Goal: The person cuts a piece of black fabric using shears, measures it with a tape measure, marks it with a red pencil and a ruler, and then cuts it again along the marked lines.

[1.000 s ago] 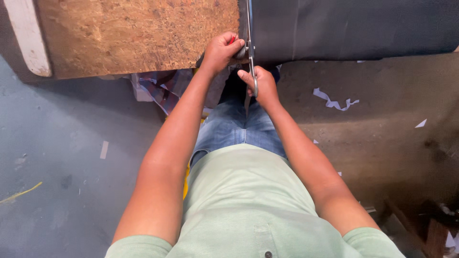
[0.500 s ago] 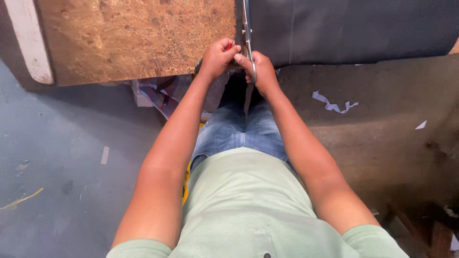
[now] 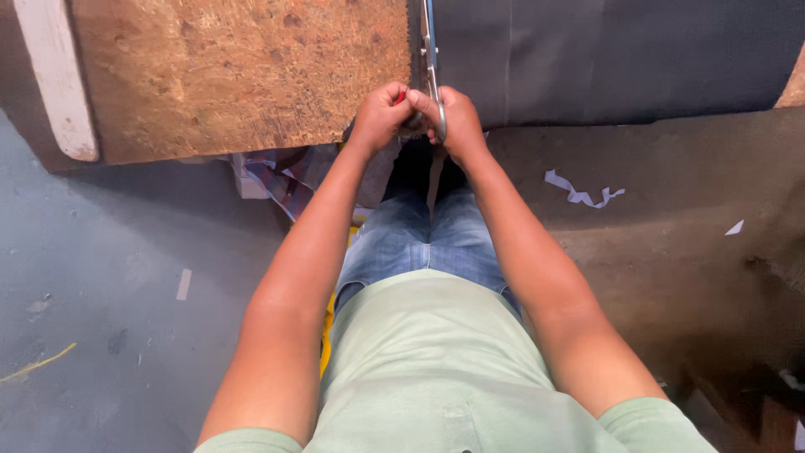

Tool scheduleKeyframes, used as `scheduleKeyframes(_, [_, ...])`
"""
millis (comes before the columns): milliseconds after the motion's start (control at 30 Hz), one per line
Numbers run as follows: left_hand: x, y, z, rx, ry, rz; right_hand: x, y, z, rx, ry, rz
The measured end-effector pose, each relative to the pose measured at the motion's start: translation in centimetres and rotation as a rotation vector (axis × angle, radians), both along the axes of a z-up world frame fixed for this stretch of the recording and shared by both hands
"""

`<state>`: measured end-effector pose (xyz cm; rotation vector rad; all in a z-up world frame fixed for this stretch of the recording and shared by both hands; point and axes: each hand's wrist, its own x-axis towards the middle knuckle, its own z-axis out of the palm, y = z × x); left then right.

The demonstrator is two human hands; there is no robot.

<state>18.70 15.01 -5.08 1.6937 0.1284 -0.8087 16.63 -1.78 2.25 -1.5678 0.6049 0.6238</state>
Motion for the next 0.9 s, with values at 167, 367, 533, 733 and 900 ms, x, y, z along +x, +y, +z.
scheduleKeyframes(167, [0.0, 0.1, -0.4, 0.029, -0.042, -0.016, 2.5, 0.1, -0.8, 0.077, 0.012, -0.068])
scheduleKeyframes(367, [0.0, -0.1, 0.0, 0.017, 0.012, 0.000, 2.7, 0.2, -0.8, 0.009, 0.035, -0.067])
scheduleKeyframes(533, [0.3, 0.0, -0.2, 0.052, -0.037, -0.016, 3.7, 0.3, -0.7, 0.051, 0.053, -0.099])
scheduleKeyframes(733, [-0.1, 0.4, -0.8, 0.004, -0.033, -0.027, 7.2, 0.2, -0.5, 0.057, 0.036, -0.132])
scheduleKeyframes(900, [-0.2, 0.2, -1.0, 0.077, -0.079, -0.045, 8.4, 0.3, 0.6, 0.063, 0.060, -0.164])
